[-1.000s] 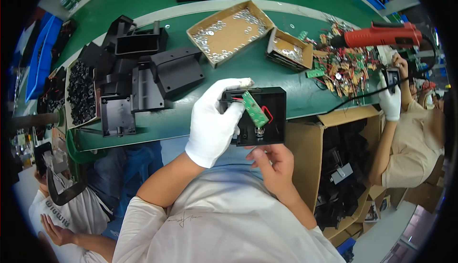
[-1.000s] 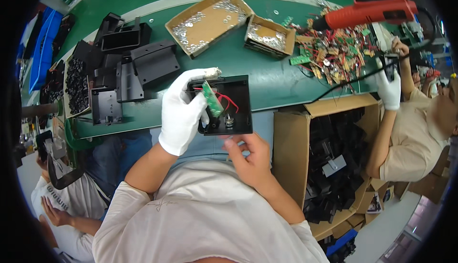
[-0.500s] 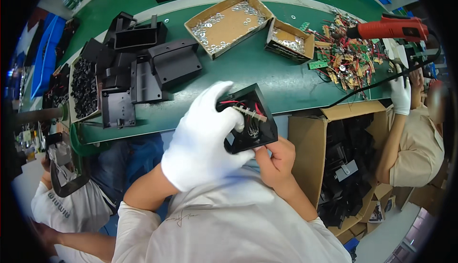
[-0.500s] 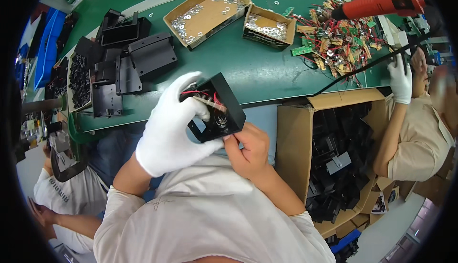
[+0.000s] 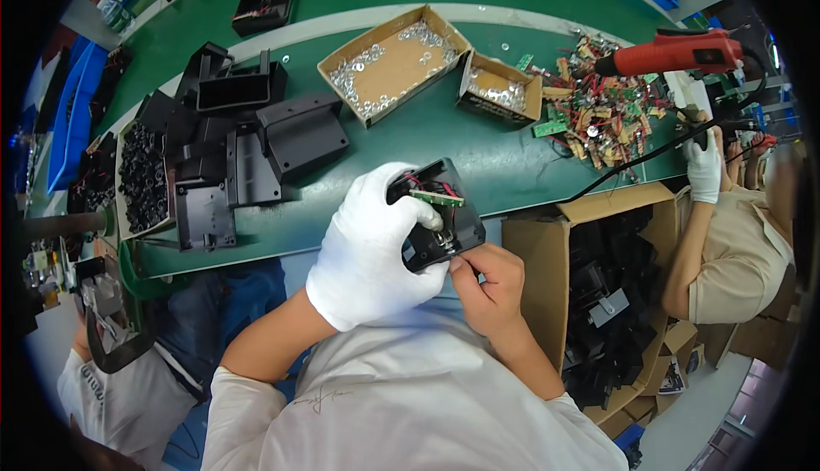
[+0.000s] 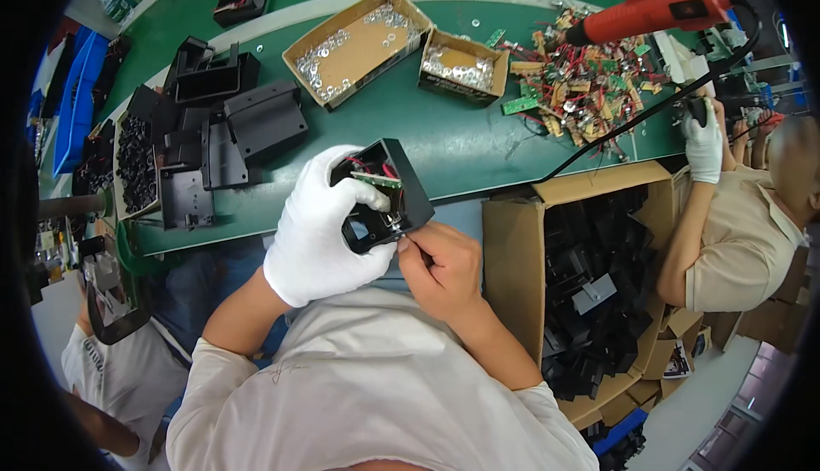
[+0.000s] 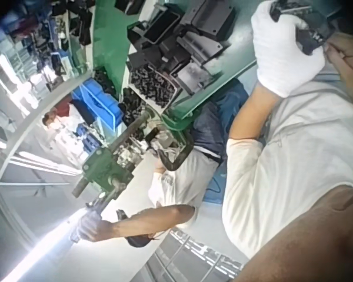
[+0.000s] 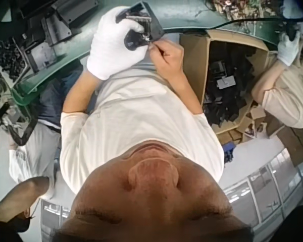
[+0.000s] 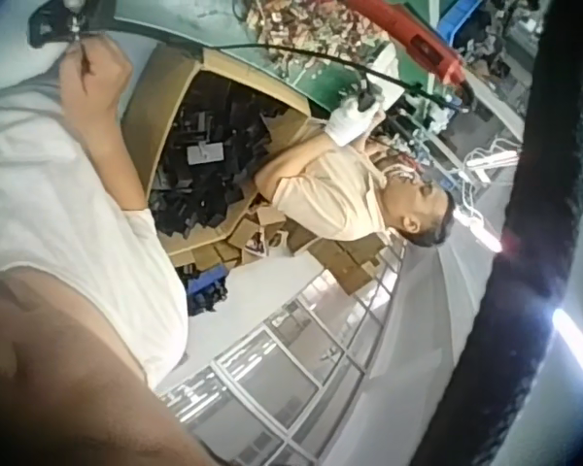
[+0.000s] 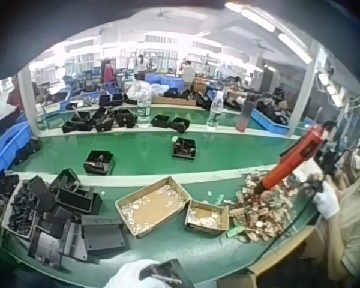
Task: Assemble electronic components using an electric screwdriver.
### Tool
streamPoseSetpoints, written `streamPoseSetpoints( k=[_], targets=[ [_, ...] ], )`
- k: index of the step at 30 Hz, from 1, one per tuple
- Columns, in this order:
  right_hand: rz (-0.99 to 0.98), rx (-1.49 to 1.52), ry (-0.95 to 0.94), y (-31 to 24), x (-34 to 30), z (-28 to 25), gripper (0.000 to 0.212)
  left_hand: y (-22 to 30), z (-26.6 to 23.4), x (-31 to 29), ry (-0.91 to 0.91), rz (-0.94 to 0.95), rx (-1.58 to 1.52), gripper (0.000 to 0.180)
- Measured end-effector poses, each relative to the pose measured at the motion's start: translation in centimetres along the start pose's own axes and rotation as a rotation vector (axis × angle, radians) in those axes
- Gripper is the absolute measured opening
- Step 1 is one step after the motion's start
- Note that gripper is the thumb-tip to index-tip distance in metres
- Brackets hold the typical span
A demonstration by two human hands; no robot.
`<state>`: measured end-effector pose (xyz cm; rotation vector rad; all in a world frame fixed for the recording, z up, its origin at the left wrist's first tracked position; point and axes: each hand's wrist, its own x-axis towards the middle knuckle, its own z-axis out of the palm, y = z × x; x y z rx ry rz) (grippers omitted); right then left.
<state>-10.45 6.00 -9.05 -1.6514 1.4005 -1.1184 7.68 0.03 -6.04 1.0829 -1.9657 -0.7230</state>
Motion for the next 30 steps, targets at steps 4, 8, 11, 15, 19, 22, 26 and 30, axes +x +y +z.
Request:
streamPoseSetpoints(
  k=[4, 8, 11, 15, 19, 22, 26, 30],
  targets=[
    [-0.029, -0.065, 0.001, -0.5, 0.8, -0.2, 0.004, -0.2, 0.3, 0.4, 0.012, -0.035, -0.017, 0.026],
    [-0.057, -0.101, 0.006, 0.0, 1.1, -0.1, 0.005, -0.6, 0.5, 0.8, 0.037, -0.07, -0.019, 0.023],
    [-0.103, -0.167, 0.025, 0.1, 1.1, -0.3, 0.004, -0.8, -0.2, 1.4, -0.012, -0.022, -0.072, 0.024],
    [-0.071, -0.152, -0.009, -0.4, 1.4, -0.5, 0.003, -1.7, -0.4, 1.6, 0.025, -0.003, -0.181, 0.023],
    [-0.019, 0.042, -0.057, -1.5, 3.7, -3.3, 0.004, -3.0, -0.4, 0.6, 0.092, -0.186, -0.511, 0.019],
    [0.042, -0.119, 0.226, -2.7, 10.6, -5.9, 0.009, -5.2, 0.2, -0.2, 0.055, -0.437, -0.884, 0.017],
    [0.082, -0.827, -0.094, -0.7, 20.3, -7.6, 0.017, -4.3, 0.2, 0.4, 0.045, -0.526, -1.014, 0.018],
    [-0.015, -1.151, -0.221, 2.9, 23.2, -6.7, 0.018, -5.1, -0.3, 0.7, 0.018, -0.545, -1.047, 0.019]
  ],
)
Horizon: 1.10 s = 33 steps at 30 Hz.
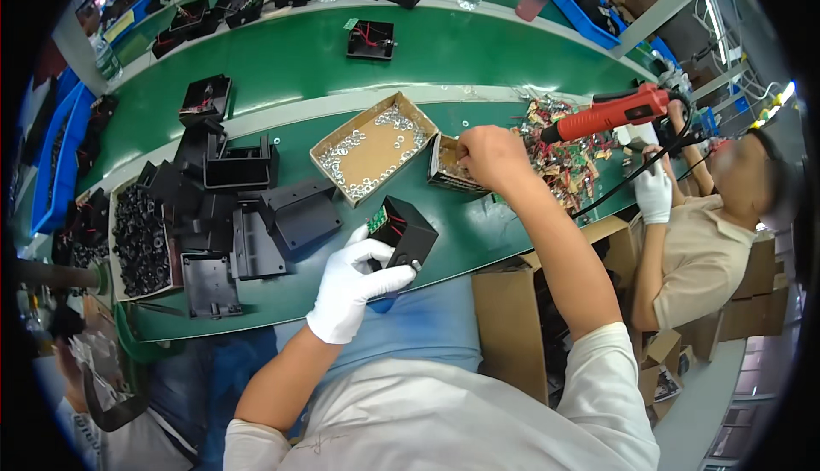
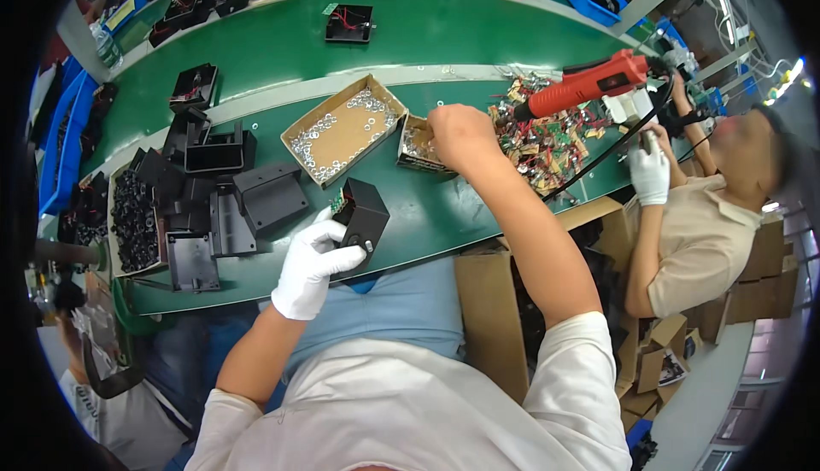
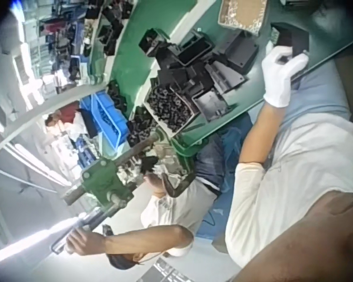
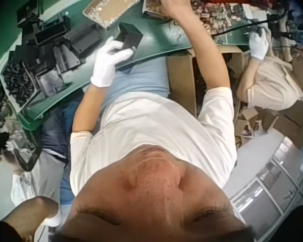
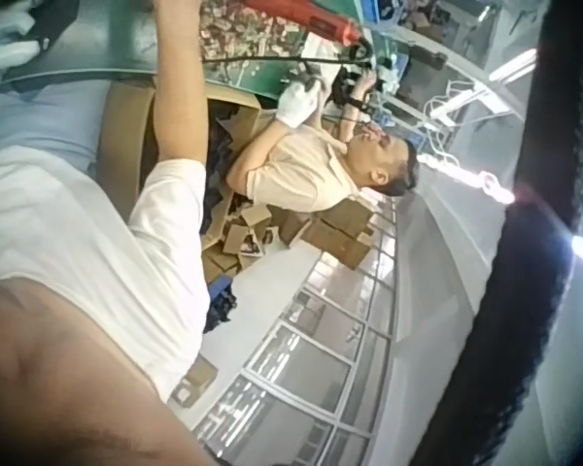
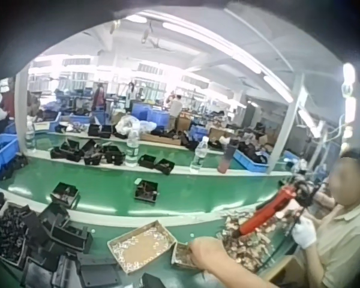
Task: Assemble electronic components using an electric screwdriver.
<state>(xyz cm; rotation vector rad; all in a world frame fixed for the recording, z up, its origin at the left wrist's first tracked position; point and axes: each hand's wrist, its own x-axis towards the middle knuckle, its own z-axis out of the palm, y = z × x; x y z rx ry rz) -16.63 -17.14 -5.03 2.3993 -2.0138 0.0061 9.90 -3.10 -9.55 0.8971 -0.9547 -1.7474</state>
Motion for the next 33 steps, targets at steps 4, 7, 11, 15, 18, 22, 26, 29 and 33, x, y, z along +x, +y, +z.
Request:
streamPoseSetpoints(
  k=[4, 7, 11, 15, 18, 22, 26, 29, 33],
  targets=[
    [-0.097, 0.019, -0.013, 0.3, 0.2, -0.3, 0.017, -0.8, 0.6, -0.9, 0.044, 0.003, 0.003, 0.018],
    [0.07, 0.496, -0.036, 0.3, -1.1, -0.9, 0.013, -0.6, 0.5, -0.6, 0.068, 0.016, 0.058, 0.016],
    [0.17, 0.9, 0.086, 1.4, -3.1, 0.3, 0.011, -0.3, 2.1, 0.2, 0.102, 0.024, 0.036, 0.015],
    [0.199, 1.2, 0.21, 2.0, -4.8, 1.6, 0.011, -0.1, 3.5, 1.1, 0.109, -0.017, 0.011, 0.015],
    [0.184, 1.361, 0.294, 2.2, -5.7, 2.0, 0.012, -0.3, 4.7, 1.7, 0.116, -0.057, -0.009, 0.016],
    [0.146, 0.823, 0.276, 2.3, -5.4, 0.8, 0.012, -1.1, 5.0, 2.5, 0.12, 0.014, 0.009, 0.017],
    [0.01, 0.786, 0.397, 3.1, -5.8, 1.5, 0.011, -1.0, 5.2, 2.5, 0.135, -0.008, -0.026, 0.018],
    [0.066, 1.179, 0.421, 1.3, -7.3, 1.3, 0.011, -1.0, 5.3, 2.3, 0.172, -0.014, -0.052, 0.019],
    [0.219, 1.438, 0.13, -3.1, -12.2, -2.6, 0.008, -1.1, 5.0, 2.5, 0.183, -0.03, -0.071, 0.02]
  ],
)
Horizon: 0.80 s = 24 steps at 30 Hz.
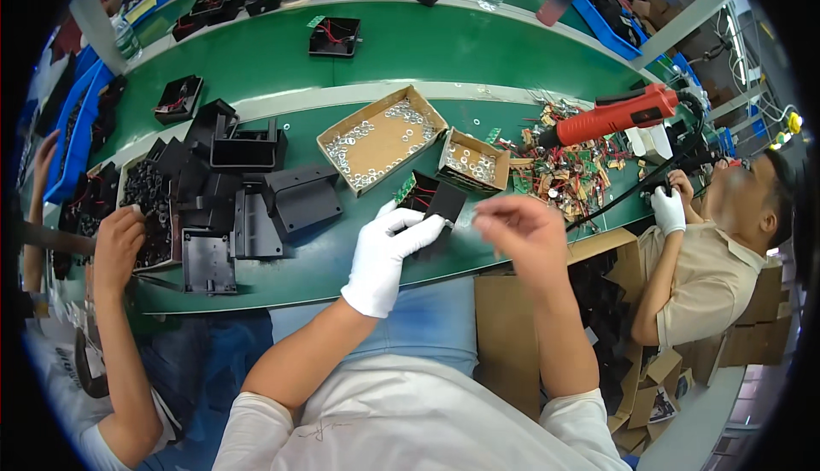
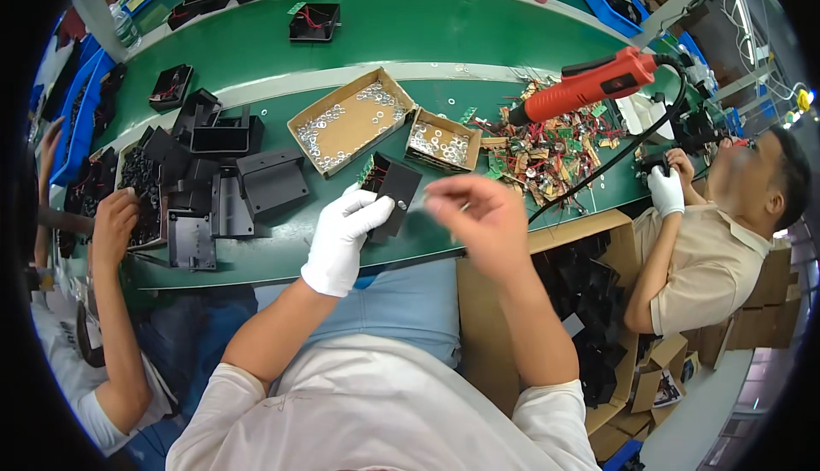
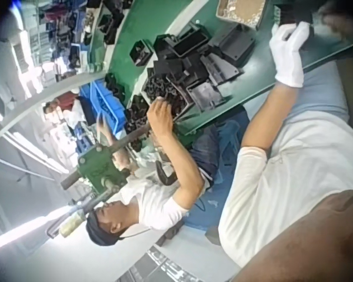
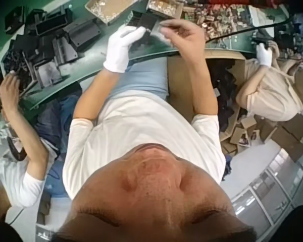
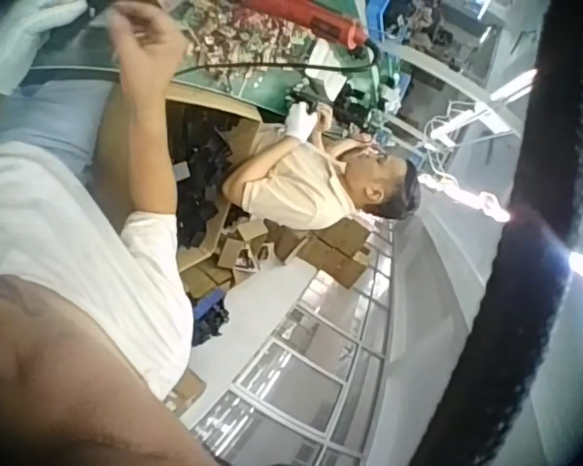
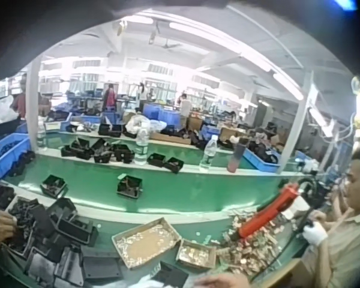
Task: Assemble electronic components using an electric screwdriver.
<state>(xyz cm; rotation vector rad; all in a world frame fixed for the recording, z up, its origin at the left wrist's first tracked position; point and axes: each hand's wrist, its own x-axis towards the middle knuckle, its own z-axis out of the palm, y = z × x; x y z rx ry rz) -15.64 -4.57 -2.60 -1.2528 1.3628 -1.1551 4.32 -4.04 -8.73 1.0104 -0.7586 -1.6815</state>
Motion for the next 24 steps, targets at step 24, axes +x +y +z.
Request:
streamPoseSetpoints(
  k=[24],
  targets=[
    [-0.506, -0.575, 0.0, 0.5, -1.9, 3.8, 0.027, 1.0, -1.2, 0.0, -0.077, 0.048, 0.094, 0.019]
  ],
)
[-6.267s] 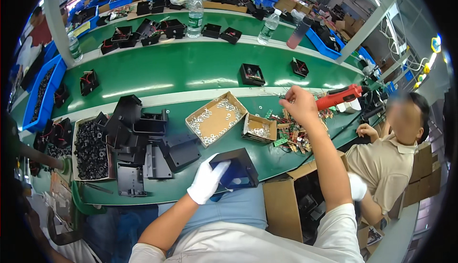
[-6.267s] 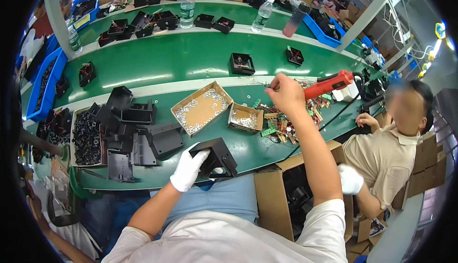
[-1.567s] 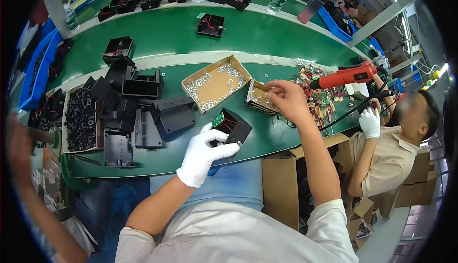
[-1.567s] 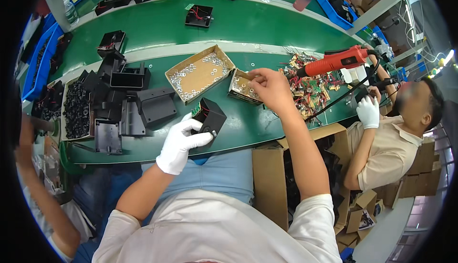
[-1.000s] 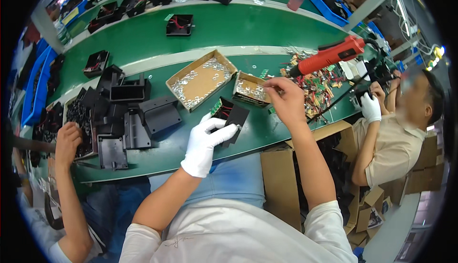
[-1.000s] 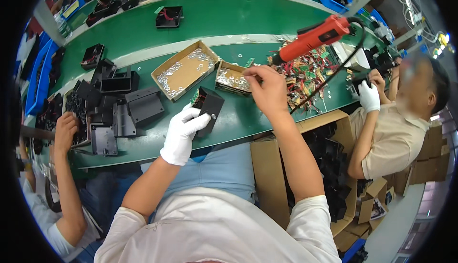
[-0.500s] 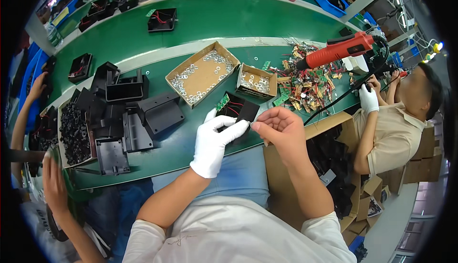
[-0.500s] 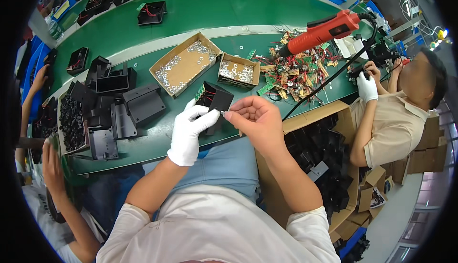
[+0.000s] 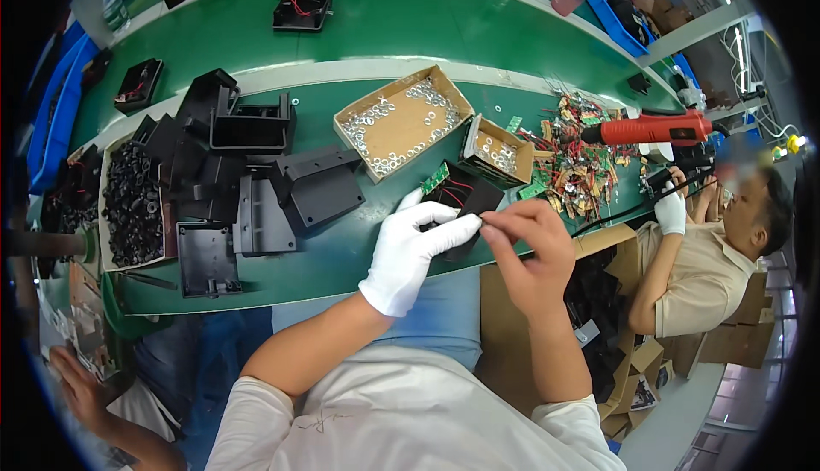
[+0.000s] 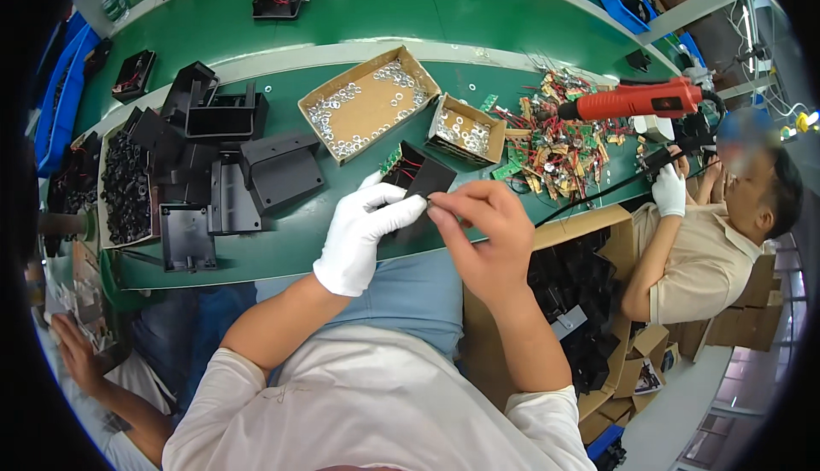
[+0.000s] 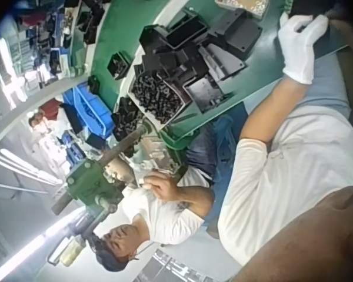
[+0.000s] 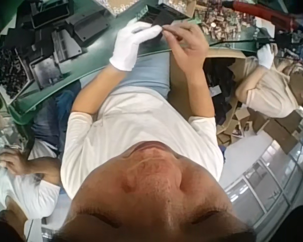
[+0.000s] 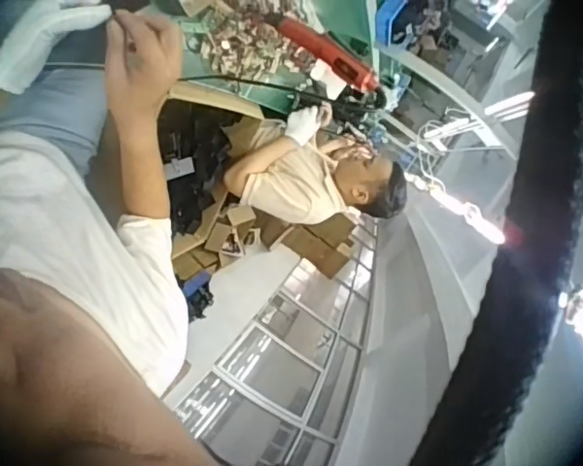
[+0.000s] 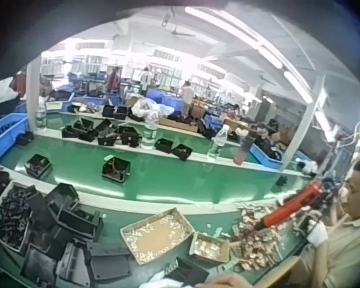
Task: Assemble electronic components using an electric screwdriver.
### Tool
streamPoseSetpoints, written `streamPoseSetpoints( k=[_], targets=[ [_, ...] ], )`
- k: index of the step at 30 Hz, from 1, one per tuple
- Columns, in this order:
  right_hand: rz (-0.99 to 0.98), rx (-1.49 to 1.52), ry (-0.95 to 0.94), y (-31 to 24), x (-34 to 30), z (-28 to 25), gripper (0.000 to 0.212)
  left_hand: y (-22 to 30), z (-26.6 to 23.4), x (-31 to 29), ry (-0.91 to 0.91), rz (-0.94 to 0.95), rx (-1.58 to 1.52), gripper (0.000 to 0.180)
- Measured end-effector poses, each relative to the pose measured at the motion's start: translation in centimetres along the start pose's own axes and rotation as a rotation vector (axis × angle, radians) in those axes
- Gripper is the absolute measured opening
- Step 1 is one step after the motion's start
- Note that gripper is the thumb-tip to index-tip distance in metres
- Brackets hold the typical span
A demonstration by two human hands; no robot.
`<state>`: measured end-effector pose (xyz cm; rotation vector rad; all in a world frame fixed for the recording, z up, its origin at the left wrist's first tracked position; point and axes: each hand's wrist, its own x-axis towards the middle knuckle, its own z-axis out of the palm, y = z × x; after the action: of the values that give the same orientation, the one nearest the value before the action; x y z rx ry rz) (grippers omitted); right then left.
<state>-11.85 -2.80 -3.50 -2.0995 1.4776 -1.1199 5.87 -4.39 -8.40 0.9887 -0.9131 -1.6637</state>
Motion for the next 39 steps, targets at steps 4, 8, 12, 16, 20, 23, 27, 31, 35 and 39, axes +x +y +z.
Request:
streamPoseSetpoints(
  k=[4, 8, 12, 16, 20, 23, 27, 31, 35, 39],
  targets=[
    [-0.104, -0.123, 0.067, 1.2, -0.9, 0.6, 0.028, 0.3, 0.0, 0.3, -0.031, -0.1, -0.204, 0.018],
    [0.038, 0.206, 0.226, 0.5, 0.5, 0.7, 0.029, 0.2, -0.5, 0.0, -0.036, -0.169, -0.323, 0.017],
    [0.067, 0.044, 0.187, 2.0, 7.6, 0.3, 0.02, -0.2, -1.0, -0.2, -0.037, -0.143, -0.303, 0.015],
    [0.089, -0.466, -0.331, 4.3, 14.8, 2.9, 0.02, -1.0, -0.9, -0.3, -0.103, 0.0, -0.112, 0.014],
    [-0.091, -0.809, -0.421, 7.4, 18.1, 6.4, 0.019, -1.2, -1.5, -0.2, -0.122, -0.03, -0.16, 0.014],
    [-0.139, -0.825, -0.445, 7.8, 18.2, 7.7, 0.017, -1.9, -2.2, -0.2, -0.133, 0.0, -0.148, 0.014],
    [-0.129, -0.77, -0.438, 8.3, 17.9, 7.6, 0.015, -1.9, -2.4, 0.0, -0.158, -0.022, -0.182, 0.014],
    [-0.024, -0.539, -0.355, 7.8, 16.9, 6.5, 0.013, -1.3, -2.1, 0.1, -0.142, -0.151, -0.324, 0.014],
    [0.033, -0.212, -0.168, 7.8, 15.1, 5.6, 0.014, -1.3, -1.4, 0.9, -0.09, -0.214, -0.466, 0.017],
    [0.158, 0.242, -0.067, 5.6, 13.1, 2.4, 0.013, 1.0, -0.2, 1.0, -0.013, -0.244, -0.544, 0.019]
  ],
)
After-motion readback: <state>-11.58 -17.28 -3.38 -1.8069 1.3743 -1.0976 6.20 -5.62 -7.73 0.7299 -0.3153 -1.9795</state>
